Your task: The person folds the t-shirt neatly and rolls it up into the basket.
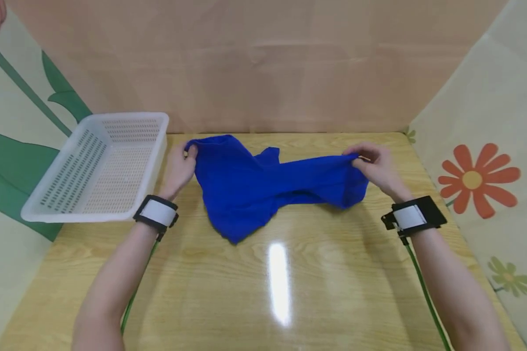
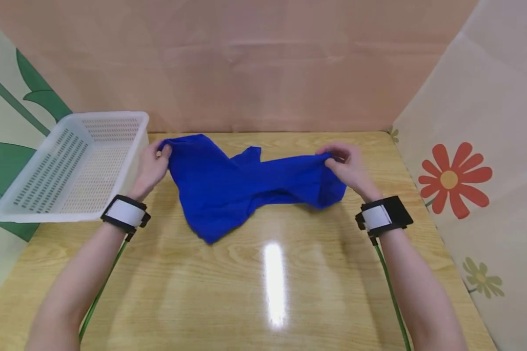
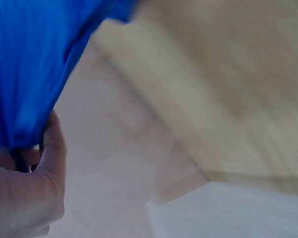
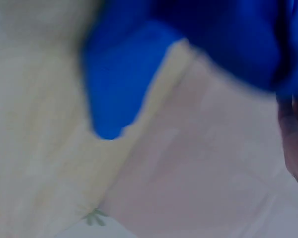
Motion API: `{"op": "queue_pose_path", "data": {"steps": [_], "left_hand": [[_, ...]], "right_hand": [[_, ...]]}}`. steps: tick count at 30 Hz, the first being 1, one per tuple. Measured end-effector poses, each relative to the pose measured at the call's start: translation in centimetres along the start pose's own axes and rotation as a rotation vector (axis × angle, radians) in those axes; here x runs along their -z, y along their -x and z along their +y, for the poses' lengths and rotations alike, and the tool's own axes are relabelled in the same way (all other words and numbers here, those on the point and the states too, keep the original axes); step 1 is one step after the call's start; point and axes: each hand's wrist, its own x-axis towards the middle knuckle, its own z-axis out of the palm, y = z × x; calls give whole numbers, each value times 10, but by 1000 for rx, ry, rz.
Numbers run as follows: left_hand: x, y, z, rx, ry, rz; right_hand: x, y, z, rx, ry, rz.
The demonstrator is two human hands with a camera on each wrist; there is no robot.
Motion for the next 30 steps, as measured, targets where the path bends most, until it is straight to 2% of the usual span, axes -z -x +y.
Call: {"op": "queue_pose_path", "data": {"steps": [3, 6, 9, 11, 13, 16, 20, 22, 24, 25, 26, 27, 28, 30], "left_hand": [[19, -5, 21, -3, 159, 108], [36, -12, 43, -15, 369, 185], [50, -20, 64, -43, 619, 230], [58, -26, 77, -53, 771, 257], [66, -31, 87, -64, 886, 301], [78, -37, 102, -89, 977, 353], [84, -41, 116, -156, 953, 354], [83, -40, 119, -187, 949, 331], [81, -36, 115, -216, 961, 259], [80, -32, 112, -203, 970, 186], [80, -28, 106, -173, 959, 81], [81, -23, 100, -125, 921, -58], [81, -18, 93, -69, 838, -230], [82, -9, 81, 52, 528, -584]], "right_hand": [[4, -10, -20, 58, -125, 95], [11, -19, -39, 111, -189, 130], [16, -25, -55, 130, -115, 139], [19, -28, -63, 125, -27, 140], [21, -30, -67, 121, 105, 154], [25, -33, -66, 145, 294, 161], [33, -35, -49, 160, 510, 167], [38, -32, -38, 136, 536, 158], [43, -24, -29, 90, 522, 121], [45, -19, -25, 58, 512, 89], [48, -12, -22, 14, 503, 37], [51, -6, -19, -45, 491, -35], [56, 1, -17, -107, 491, -127], [64, 12, -9, -252, 491, -337]]}}
